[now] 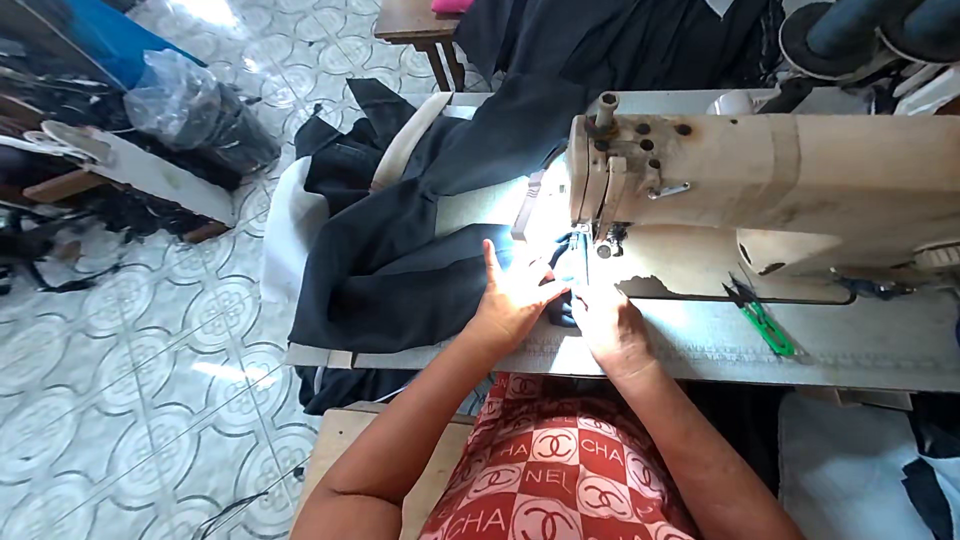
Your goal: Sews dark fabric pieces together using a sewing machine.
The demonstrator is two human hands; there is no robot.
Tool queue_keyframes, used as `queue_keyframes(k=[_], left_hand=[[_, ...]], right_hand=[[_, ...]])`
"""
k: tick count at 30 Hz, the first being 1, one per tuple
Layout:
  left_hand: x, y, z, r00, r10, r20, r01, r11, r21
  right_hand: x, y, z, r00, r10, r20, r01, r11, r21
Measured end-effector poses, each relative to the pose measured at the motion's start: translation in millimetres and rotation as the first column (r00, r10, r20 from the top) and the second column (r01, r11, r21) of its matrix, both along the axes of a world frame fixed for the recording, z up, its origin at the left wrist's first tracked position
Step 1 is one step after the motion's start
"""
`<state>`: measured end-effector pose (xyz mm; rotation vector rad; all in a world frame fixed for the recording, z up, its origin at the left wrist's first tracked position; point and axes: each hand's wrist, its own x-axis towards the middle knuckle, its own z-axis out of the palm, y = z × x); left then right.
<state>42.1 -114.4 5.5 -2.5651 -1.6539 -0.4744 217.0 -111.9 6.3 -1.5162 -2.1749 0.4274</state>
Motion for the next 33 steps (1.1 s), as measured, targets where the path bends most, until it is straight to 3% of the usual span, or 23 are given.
queue_keyframes(k=[6, 12, 16, 18, 21, 24, 27, 29, 30, 32, 33], left_hand=[[-8, 20, -2, 0.999, -0.001, 0.048, 0.001, 1.0, -0.016], [-9, 42, 1, 0.998, 0.049, -0.028, -0.051, 0.995, -0.083], [-10, 43, -4, 0.998, 0.064, 0.024, -0.063, 0.996, -0.063], [-17, 30, -5, 0.99, 0.14, 0.027, -0.139, 0.989, -0.056], [-34, -7, 9, 0.911, 0.412, -0.034, -0.413, 0.904, -0.115], [-63, -48, 17, 0.836, 0.54, -0.097, -0.548, 0.825, -0.137], [-87, -71, 35, 0.866, 0.498, -0.057, -0.495, 0.833, -0.247], [-99, -72, 62, 0.885, 0.465, 0.008, -0.407, 0.783, -0.47], [-108, -70, 72, 0.89, 0.452, 0.067, -0.338, 0.749, -0.57], [-123, -60, 87, 0.888, 0.438, 0.137, -0.209, 0.652, -0.729], [-129, -55, 93, 0.901, 0.414, 0.128, -0.166, 0.604, -0.78]], right_hand=[[-10, 17, -5, 0.998, -0.046, 0.035, 0.044, 0.997, 0.06], [-17, 39, -5, 0.998, -0.06, 0.032, 0.06, 0.998, -0.006], [-9, 40, -4, 0.999, -0.034, 0.003, 0.034, 0.996, -0.08], [0, 35, -6, 0.997, -0.077, 0.015, 0.079, 0.985, -0.154], [2, 22, -6, 0.981, -0.187, 0.06, 0.196, 0.947, -0.254], [-4, 22, -8, 0.988, -0.147, 0.055, 0.156, 0.952, -0.262], [-5, 33, -8, 0.968, -0.125, -0.219, 0.07, 0.968, -0.243], [-4, 42, 1, 0.809, -0.278, -0.517, 0.013, 0.889, -0.458], [-4, 46, 6, 0.632, -0.428, -0.646, -0.071, 0.798, -0.598], [-7, 47, 13, 0.228, -0.697, -0.68, -0.285, 0.62, -0.731], [-9, 44, 15, 0.12, -0.756, -0.643, -0.367, 0.568, -0.737]])
